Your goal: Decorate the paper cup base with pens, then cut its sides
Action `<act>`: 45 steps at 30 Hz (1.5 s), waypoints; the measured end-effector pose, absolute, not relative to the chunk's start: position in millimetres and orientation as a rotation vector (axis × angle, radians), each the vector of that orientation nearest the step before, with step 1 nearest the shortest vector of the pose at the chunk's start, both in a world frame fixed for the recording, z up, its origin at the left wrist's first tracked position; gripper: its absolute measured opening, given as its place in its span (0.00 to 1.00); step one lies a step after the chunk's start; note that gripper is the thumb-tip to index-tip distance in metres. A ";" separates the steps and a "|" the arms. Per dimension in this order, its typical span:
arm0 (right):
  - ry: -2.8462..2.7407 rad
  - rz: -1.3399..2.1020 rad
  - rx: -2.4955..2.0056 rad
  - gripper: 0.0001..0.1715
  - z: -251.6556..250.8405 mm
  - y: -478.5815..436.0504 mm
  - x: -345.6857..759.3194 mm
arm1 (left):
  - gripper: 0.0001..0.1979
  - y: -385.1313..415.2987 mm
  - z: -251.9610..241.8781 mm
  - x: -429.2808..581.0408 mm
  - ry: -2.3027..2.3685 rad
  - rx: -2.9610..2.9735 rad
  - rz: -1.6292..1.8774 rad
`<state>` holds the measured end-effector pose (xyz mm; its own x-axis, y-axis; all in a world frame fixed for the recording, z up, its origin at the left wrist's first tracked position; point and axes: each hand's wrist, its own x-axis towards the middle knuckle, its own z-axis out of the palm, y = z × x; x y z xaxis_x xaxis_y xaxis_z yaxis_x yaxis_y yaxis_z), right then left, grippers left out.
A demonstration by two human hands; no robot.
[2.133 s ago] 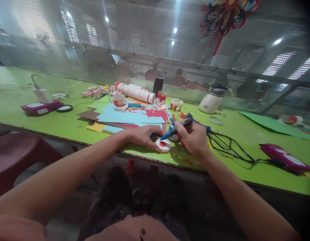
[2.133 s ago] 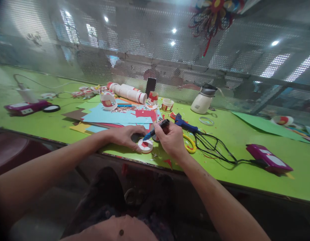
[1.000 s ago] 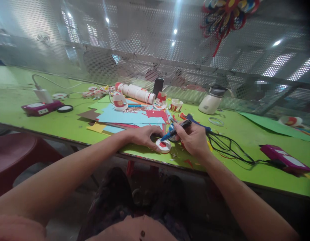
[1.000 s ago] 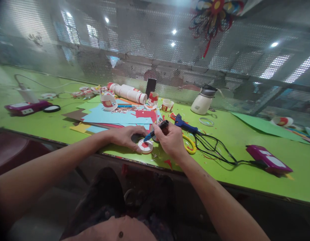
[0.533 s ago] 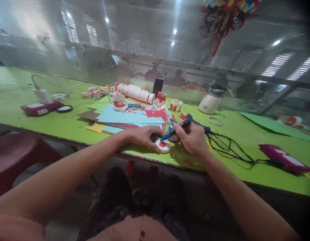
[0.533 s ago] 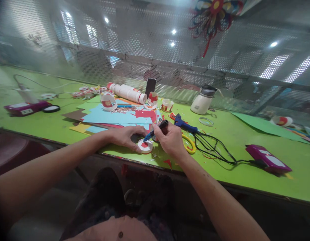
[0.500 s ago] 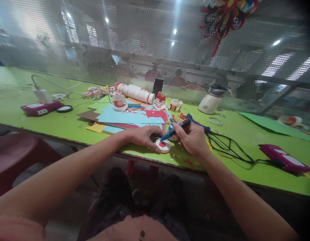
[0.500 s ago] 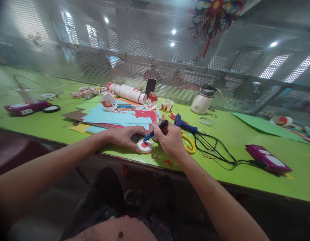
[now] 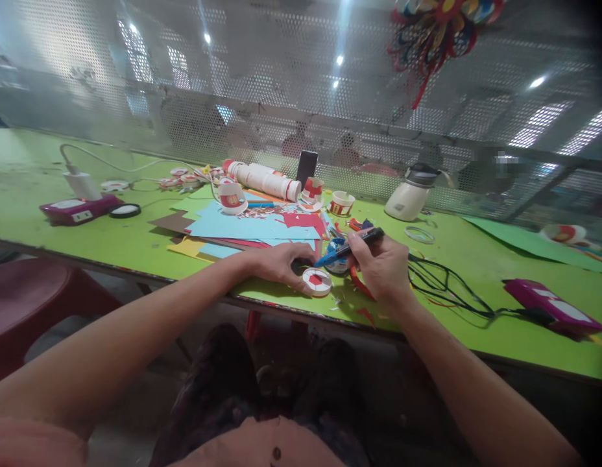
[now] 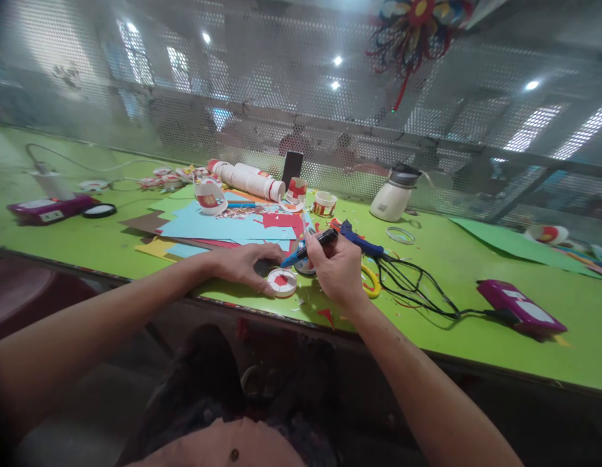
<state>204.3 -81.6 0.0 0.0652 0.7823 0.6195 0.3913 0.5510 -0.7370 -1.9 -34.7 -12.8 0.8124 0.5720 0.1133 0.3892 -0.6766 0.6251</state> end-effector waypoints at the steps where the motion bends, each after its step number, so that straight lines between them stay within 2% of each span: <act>1: -1.555 0.392 -1.034 0.17 0.3 -82.2 203.9 | 0.25 -34.7 -12.9 -2.0 0.708 2.393 0.402; 45: -1.693 0.403 -1.070 0.19 1.6 -85.9 200.1 | 0.24 -34.5 -12.8 -2.4 0.697 2.407 0.403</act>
<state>200.1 -85.9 1.6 -0.0555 0.8072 0.5876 0.4557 0.5442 -0.7044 -2.4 -34.5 -12.8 0.8164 0.5651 0.1187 0.3849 -0.6858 0.6177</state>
